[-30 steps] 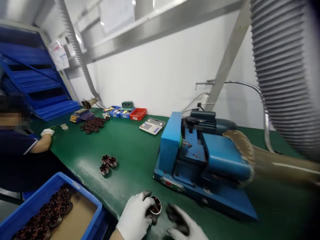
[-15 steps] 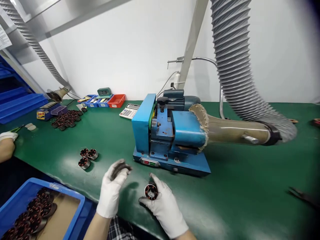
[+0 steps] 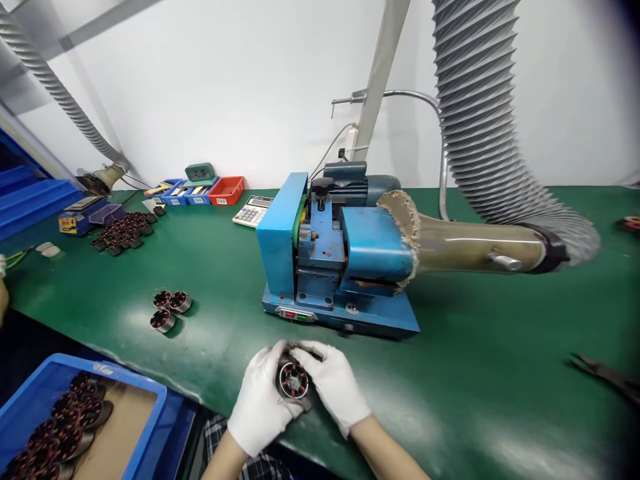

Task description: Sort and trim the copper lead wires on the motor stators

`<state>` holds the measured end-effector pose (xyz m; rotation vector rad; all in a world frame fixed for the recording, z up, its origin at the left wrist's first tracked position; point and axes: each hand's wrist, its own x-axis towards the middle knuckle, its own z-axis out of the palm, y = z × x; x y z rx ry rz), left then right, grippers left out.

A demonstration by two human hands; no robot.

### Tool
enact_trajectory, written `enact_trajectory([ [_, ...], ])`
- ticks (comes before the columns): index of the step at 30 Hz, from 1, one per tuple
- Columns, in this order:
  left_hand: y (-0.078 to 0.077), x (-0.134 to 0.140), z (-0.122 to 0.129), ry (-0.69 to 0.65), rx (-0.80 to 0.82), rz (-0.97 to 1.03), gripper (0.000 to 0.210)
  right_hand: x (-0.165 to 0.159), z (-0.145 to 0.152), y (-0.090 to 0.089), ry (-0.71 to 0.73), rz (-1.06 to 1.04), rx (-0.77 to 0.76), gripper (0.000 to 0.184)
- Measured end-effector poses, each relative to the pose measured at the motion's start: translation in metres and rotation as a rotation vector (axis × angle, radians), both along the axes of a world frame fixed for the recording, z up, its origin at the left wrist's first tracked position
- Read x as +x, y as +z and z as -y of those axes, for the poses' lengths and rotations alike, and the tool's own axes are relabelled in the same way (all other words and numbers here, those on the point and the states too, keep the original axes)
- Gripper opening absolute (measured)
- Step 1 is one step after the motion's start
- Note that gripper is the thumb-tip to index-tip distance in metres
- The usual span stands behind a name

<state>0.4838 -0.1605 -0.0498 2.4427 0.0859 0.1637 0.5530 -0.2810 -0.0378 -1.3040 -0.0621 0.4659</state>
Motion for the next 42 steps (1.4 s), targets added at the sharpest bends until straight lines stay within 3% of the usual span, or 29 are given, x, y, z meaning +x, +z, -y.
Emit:
enact_trajectory([
  [3,0.005,-0.001,0.001,0.015,0.004,-0.003,0.067,0.010,0.015,0.010,-0.096,-0.050,0.059,0.024],
  [7,0.006,-0.004,-0.002,-0.041,-0.003,-0.001,0.062,0.030,0.046,0.023,-0.482,-0.069,0.193,0.035],
  [9,0.003,-0.005,-0.004,-0.074,0.000,0.011,0.064,0.033,0.052,0.019,-0.578,-0.063,0.151,0.041],
  [11,-0.001,-0.007,-0.004,-0.062,0.038,0.037,0.069,0.028,0.051,0.010,-0.408,-0.080,0.010,0.046],
  [15,-0.010,-0.008,-0.003,0.022,0.185,0.162,0.073,0.010,0.041,0.001,0.185,-0.053,-0.181,0.044],
  [18,-0.011,-0.008,-0.002,-0.016,0.176,0.182,0.065,0.004,0.036,0.008,0.406,0.126,-0.217,0.039],
  [22,-0.003,-0.010,-0.003,-0.158,0.117,0.087,0.078,0.003,0.034,0.012,0.484,0.379,-0.340,0.044],
  [27,0.003,-0.013,-0.004,-0.255,0.075,0.012,0.089,0.001,0.035,0.008,0.528,0.474,-0.386,0.040],
  [33,-0.001,-0.011,-0.001,-0.105,-0.122,-0.048,0.091,0.003,0.041,0.011,0.542,0.532,-0.331,0.024],
  [39,-0.010,-0.006,0.003,-0.018,-0.055,0.067,0.090,0.012,0.034,0.020,0.616,0.585,-0.444,0.018],
  [42,-0.011,-0.006,0.000,-0.025,-0.081,0.050,0.090,0.015,0.026,0.026,0.678,0.706,-0.612,0.023],
])
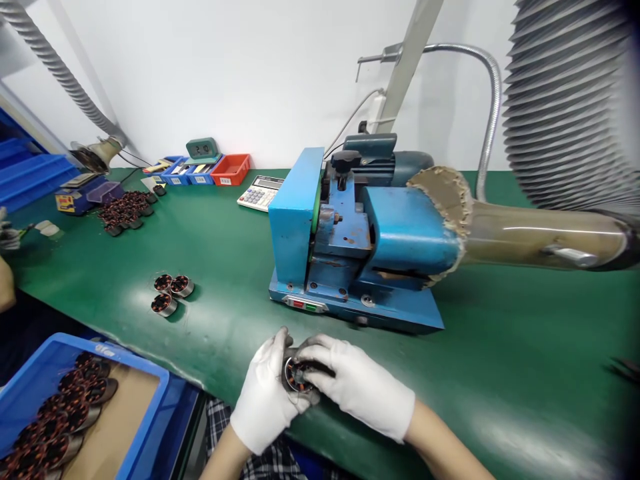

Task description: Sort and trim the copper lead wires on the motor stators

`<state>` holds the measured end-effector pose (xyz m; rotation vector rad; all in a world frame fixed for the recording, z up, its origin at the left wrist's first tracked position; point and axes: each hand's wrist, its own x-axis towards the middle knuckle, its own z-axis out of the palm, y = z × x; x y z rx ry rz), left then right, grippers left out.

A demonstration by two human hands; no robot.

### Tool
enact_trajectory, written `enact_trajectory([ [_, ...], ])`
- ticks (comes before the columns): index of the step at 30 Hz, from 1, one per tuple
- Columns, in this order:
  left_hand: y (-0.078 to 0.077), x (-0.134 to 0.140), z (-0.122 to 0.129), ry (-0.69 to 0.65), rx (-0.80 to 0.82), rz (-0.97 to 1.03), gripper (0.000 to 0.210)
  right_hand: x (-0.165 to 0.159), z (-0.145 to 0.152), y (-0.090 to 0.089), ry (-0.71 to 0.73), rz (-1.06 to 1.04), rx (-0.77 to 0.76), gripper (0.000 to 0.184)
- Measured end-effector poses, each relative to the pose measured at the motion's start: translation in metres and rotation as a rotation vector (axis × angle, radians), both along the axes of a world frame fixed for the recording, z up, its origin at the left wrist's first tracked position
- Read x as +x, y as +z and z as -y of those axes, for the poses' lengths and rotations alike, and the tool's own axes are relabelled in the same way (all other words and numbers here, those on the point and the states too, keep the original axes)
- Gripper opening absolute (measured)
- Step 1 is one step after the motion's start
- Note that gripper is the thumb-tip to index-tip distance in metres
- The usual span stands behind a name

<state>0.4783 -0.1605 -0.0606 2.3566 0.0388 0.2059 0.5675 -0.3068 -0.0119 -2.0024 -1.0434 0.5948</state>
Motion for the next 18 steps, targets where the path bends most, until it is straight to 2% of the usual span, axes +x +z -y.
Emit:
enact_trajectory([
  [4,0.002,0.001,-0.004,-0.060,0.003,-0.005,0.095,0.001,-0.015,0.010,0.127,0.232,-0.194,0.022],
  [7,0.001,0.001,-0.005,-0.052,0.028,-0.005,0.096,0.000,-0.021,0.008,0.203,0.288,-0.193,0.019],
  [9,0.000,0.000,-0.004,-0.041,0.045,-0.028,0.097,0.000,-0.022,-0.001,0.049,0.047,-0.020,0.014],
  [11,0.000,0.000,-0.003,-0.033,0.061,-0.063,0.098,0.001,-0.022,-0.014,-0.201,-0.300,0.191,0.007],
  [13,0.000,-0.001,-0.003,-0.027,0.072,-0.091,0.099,0.005,-0.020,-0.026,-0.397,-0.533,0.313,0.016],
  [16,0.002,-0.002,-0.002,-0.037,0.057,-0.101,0.097,0.017,-0.015,-0.033,-0.521,-0.624,0.374,0.037],
  [18,0.002,-0.003,-0.001,-0.040,0.051,-0.088,0.094,0.021,-0.010,-0.031,-0.566,-0.663,0.406,0.043],
])
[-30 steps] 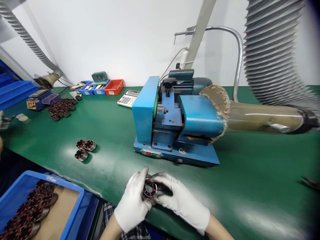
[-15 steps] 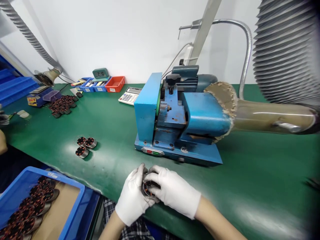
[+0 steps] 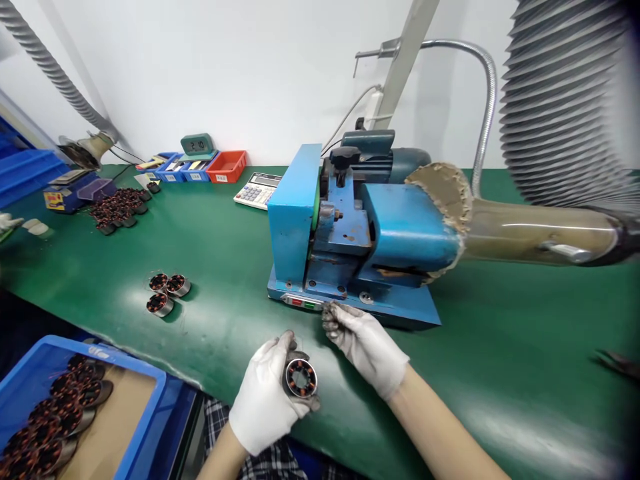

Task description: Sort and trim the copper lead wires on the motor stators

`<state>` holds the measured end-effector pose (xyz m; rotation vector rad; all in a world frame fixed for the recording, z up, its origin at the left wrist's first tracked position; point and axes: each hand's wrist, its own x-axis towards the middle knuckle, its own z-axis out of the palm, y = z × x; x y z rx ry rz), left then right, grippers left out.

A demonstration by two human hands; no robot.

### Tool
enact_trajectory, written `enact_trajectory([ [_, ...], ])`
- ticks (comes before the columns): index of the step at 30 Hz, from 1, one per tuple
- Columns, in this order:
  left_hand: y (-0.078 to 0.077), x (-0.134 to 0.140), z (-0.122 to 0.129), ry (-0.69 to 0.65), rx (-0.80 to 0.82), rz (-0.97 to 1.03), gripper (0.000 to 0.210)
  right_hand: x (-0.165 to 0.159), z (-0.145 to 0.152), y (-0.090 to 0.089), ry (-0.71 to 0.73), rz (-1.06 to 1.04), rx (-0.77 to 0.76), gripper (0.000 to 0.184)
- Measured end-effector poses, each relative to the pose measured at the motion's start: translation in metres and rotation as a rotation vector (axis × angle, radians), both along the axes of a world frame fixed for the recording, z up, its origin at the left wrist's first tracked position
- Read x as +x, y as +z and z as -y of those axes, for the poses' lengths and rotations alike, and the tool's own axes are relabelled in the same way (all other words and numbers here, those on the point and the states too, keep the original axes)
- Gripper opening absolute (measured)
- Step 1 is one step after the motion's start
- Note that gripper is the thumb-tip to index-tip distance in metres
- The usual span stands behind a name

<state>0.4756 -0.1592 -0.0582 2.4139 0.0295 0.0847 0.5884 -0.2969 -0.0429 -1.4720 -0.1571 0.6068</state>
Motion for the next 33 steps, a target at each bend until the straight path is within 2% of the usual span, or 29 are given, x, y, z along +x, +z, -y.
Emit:
enact_trajectory([
  [2,0.000,0.000,0.001,0.011,0.010,0.019,0.094,-0.003,0.004,0.005,0.012,-0.048,0.010,0.041],
  [4,-0.001,0.000,0.001,0.016,0.027,0.041,0.093,-0.012,0.004,0.010,0.105,-0.040,-0.027,0.033],
  [6,-0.001,0.001,0.001,0.002,0.036,0.066,0.091,-0.023,0.002,0.012,0.215,0.080,-0.122,0.022],
  [8,0.000,0.001,0.001,-0.008,0.042,0.079,0.089,-0.032,-0.001,0.011,0.232,0.216,-0.193,0.010],
  [9,0.001,0.002,0.001,-0.004,0.046,0.079,0.089,-0.035,-0.003,0.011,0.198,0.227,-0.194,0.010],
  [11,0.002,0.002,0.002,0.019,0.055,0.069,0.089,-0.036,-0.004,0.010,0.103,0.101,-0.122,0.015],
  [14,0.004,0.002,0.005,0.055,0.061,0.065,0.086,-0.027,0.000,0.012,-0.079,-0.204,0.096,0.023],
  [17,0.004,0.002,0.007,0.101,0.077,0.080,0.081,-0.019,0.008,0.015,-0.281,-0.287,0.260,0.032],
  [19,0.003,0.001,0.006,0.121,0.082,0.081,0.083,-0.019,0.013,0.015,-0.261,-0.214,0.176,0.031],
  [22,0.005,-0.001,0.000,0.043,0.044,0.044,0.083,-0.030,0.013,0.013,0.017,-0.029,-0.072,0.020],
  [24,0.008,-0.002,-0.005,-0.027,0.014,0.003,0.078,-0.039,0.008,0.012,0.137,0.123,-0.200,0.014],
  [28,0.010,-0.003,-0.009,-0.061,-0.012,-0.017,0.076,-0.044,-0.005,0.010,0.132,0.316,-0.342,0.015],
  [33,0.003,-0.002,-0.006,0.000,-0.055,-0.002,0.081,-0.039,-0.008,0.013,0.082,0.261,-0.270,0.015],
])
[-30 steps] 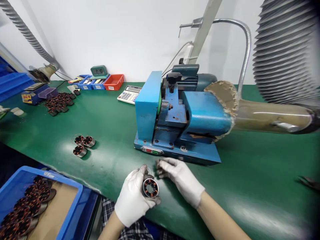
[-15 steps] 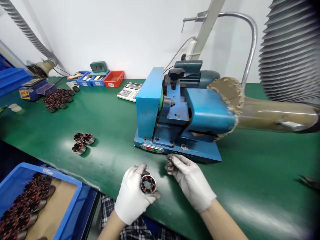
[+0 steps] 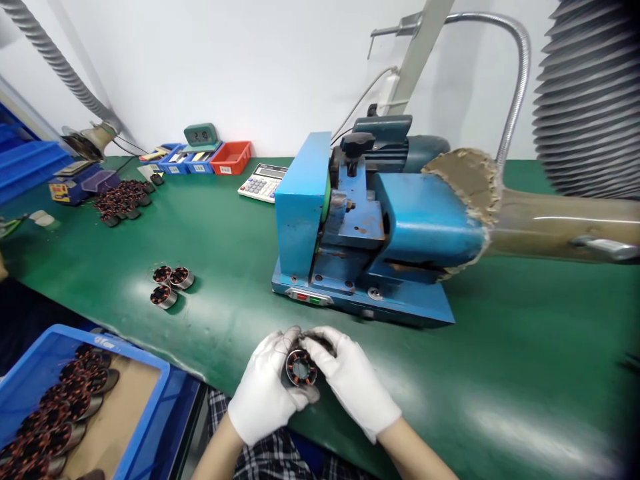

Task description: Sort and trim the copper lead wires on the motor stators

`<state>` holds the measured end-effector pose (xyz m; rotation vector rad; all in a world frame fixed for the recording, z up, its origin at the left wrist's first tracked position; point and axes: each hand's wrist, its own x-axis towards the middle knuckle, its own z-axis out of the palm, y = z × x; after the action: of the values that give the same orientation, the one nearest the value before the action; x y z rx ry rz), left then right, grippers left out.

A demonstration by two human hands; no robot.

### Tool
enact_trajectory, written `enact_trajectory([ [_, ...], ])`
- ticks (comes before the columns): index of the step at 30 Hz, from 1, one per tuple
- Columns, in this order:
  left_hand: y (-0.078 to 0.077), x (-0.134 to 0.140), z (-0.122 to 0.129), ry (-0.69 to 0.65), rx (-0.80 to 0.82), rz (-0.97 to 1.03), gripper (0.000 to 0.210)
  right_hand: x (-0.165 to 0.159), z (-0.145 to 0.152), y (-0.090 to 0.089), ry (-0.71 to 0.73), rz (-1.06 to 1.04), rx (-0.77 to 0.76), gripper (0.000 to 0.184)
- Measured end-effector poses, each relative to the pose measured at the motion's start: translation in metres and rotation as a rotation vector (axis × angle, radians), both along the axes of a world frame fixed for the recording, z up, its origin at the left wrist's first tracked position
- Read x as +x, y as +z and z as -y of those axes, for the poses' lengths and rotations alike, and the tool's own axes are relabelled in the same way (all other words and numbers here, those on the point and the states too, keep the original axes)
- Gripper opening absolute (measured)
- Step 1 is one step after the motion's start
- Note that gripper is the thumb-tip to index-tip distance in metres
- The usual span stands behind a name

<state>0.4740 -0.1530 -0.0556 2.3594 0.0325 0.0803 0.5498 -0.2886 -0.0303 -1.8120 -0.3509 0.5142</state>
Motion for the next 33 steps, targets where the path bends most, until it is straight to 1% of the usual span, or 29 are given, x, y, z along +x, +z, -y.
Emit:
enact_trajectory([
  [3,-0.003,0.001,0.002,0.062,-0.026,0.001,0.086,-0.002,0.006,0.002,-0.031,-0.066,0.045,0.020],
  [5,-0.003,0.002,0.004,0.080,-0.052,-0.002,0.085,-0.005,0.010,0.002,-0.004,-0.095,0.029,0.021],
  [7,-0.003,0.003,0.005,0.094,-0.076,0.004,0.083,-0.008,0.013,0.001,0.038,-0.111,0.018,0.017],
  [9,-0.004,0.003,0.006,0.114,-0.087,0.021,0.079,-0.010,0.014,-0.002,0.055,-0.100,0.024,0.016],
  [12,-0.004,0.003,0.006,0.133,-0.060,0.045,0.077,-0.011,0.014,-0.008,0.026,-0.076,0.052,0.018],
  [14,-0.004,0.003,0.006,0.122,-0.026,0.042,0.076,-0.011,0.015,-0.012,-0.019,-0.088,0.065,0.019],
  [16,-0.002,0.002,0.004,0.077,0.002,0.034,0.075,-0.013,0.018,-0.016,-0.078,-0.106,0.054,0.019],
  [18,0.000,0.002,0.003,0.014,0.026,0.036,0.075,-0.016,0.024,-0.018,-0.114,-0.104,-0.004,0.019],
  [20,0.001,0.003,0.003,-0.024,0.055,0.051,0.077,-0.021,0.034,-0.016,-0.056,-0.076,-0.125,0.016],
  [22,0.002,0.004,0.004,-0.018,0.076,0.080,0.075,-0.028,0.045,-0.012,0.108,-0.070,-0.230,0.016],
  [24,0.003,0.006,0.006,0.003,0.082,0.111,0.068,-0.036,0.052,-0.006,0.272,-0.091,-0.236,0.019],
  [25,0.004,0.007,0.007,0.015,0.084,0.124,0.064,-0.039,0.054,-0.004,0.312,-0.099,-0.205,0.021],
  [27,0.005,0.008,0.009,0.046,0.089,0.138,0.057,-0.045,0.052,0.001,0.300,-0.081,-0.156,0.030],
  [29,0.006,0.008,0.011,0.079,0.105,0.143,0.051,-0.048,0.044,0.004,0.255,-0.026,-0.188,0.041],
  [31,0.006,0.006,0.012,0.091,0.138,0.153,0.042,-0.049,0.034,0.006,0.282,0.041,-0.303,0.050],
  [33,0.006,0.005,0.012,0.086,0.174,0.179,0.033,-0.049,0.025,0.008,0.360,0.108,-0.470,0.054],
])
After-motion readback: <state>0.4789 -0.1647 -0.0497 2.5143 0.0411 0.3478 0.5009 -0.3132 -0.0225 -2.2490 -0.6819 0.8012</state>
